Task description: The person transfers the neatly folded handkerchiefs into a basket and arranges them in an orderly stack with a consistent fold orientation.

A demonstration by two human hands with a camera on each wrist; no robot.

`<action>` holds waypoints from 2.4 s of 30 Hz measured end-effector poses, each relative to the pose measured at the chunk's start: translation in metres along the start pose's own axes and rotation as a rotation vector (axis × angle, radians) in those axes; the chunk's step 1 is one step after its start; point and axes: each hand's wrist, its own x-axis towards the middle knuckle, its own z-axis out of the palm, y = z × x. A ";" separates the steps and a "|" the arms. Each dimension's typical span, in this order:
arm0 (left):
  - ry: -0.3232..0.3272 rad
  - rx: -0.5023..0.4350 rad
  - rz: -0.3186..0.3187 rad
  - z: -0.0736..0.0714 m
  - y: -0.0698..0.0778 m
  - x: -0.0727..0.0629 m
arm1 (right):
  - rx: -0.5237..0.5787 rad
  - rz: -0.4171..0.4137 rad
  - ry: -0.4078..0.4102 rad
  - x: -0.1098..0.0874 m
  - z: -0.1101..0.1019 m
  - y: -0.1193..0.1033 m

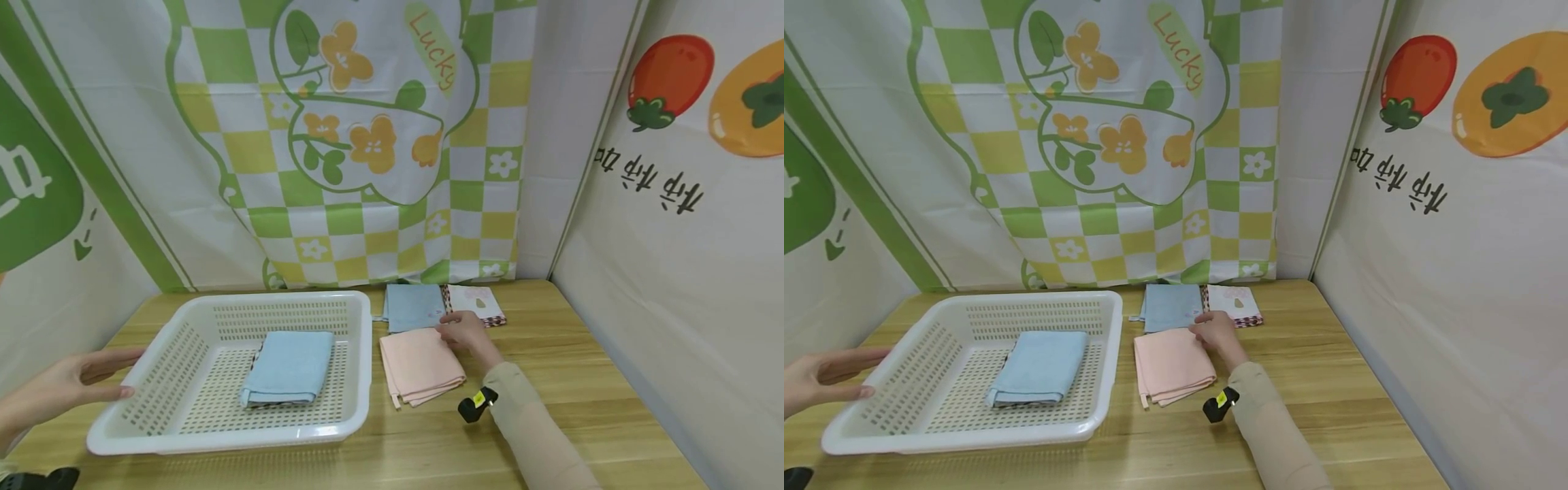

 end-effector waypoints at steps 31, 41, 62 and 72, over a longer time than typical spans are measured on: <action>0.013 0.011 -0.013 0.001 -0.005 0.003 | -0.029 0.012 0.007 0.003 -0.001 0.015; 0.043 -0.033 0.050 0.001 -0.011 0.002 | -0.044 0.045 -0.013 0.003 -0.001 0.015; -0.003 -0.005 -0.017 0.000 -0.010 0.005 | -0.158 0.037 -0.065 0.004 -0.002 0.017; 0.009 0.000 -0.026 0.002 -0.013 0.006 | -0.059 0.095 -0.088 0.003 0.000 0.015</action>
